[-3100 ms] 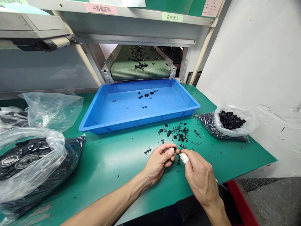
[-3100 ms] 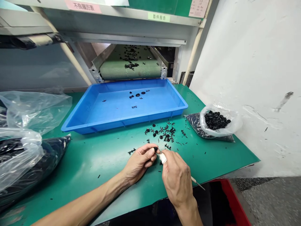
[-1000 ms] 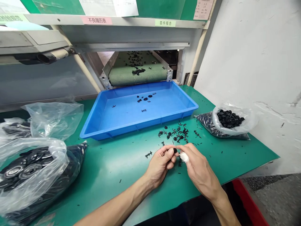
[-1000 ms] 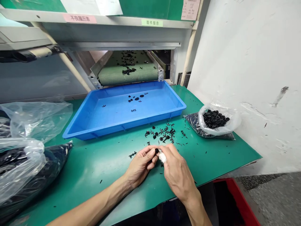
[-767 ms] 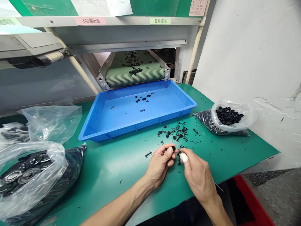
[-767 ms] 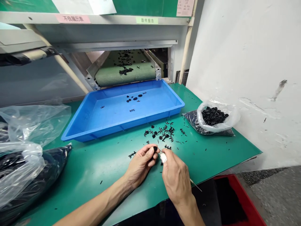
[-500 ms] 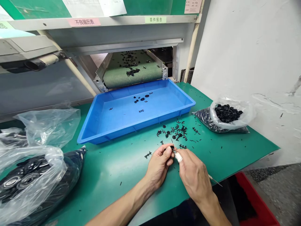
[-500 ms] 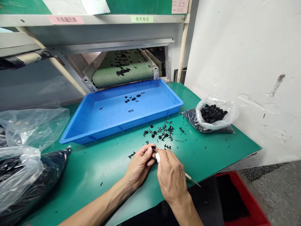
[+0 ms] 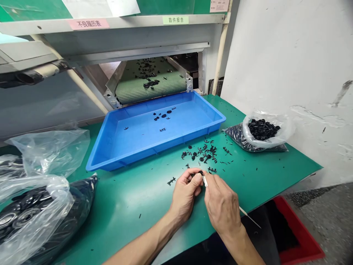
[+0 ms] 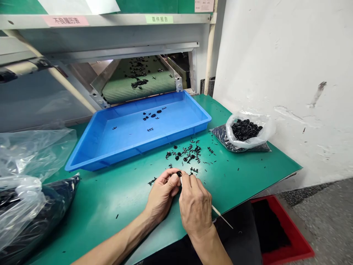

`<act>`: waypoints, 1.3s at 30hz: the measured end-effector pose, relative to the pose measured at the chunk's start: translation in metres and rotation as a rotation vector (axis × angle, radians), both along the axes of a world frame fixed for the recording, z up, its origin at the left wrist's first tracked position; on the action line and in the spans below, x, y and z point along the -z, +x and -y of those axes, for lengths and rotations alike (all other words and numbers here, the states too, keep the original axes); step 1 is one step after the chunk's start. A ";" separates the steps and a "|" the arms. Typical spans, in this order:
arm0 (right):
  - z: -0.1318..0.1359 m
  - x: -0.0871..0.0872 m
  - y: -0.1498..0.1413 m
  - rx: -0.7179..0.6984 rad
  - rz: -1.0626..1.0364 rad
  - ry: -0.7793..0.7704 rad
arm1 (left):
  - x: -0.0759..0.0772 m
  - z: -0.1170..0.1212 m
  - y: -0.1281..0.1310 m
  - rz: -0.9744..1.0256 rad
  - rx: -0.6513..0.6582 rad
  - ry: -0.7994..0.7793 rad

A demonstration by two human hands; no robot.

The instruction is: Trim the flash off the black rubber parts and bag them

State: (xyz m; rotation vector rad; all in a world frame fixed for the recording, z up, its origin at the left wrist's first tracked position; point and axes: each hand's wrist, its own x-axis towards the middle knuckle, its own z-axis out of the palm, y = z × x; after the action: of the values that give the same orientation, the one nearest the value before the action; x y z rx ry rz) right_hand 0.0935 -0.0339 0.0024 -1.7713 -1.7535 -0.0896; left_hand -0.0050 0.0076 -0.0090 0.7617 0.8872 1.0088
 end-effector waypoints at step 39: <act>-0.026 -0.027 0.034 -0.405 -0.221 -0.221 | -0.002 -0.008 -0.006 0.093 0.079 -0.066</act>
State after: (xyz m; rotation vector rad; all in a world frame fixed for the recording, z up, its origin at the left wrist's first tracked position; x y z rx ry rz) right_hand 0.1277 -0.0078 0.0290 -1.4667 -1.9735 0.4676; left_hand -0.0108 0.0152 -0.0072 0.6831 0.8003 0.9332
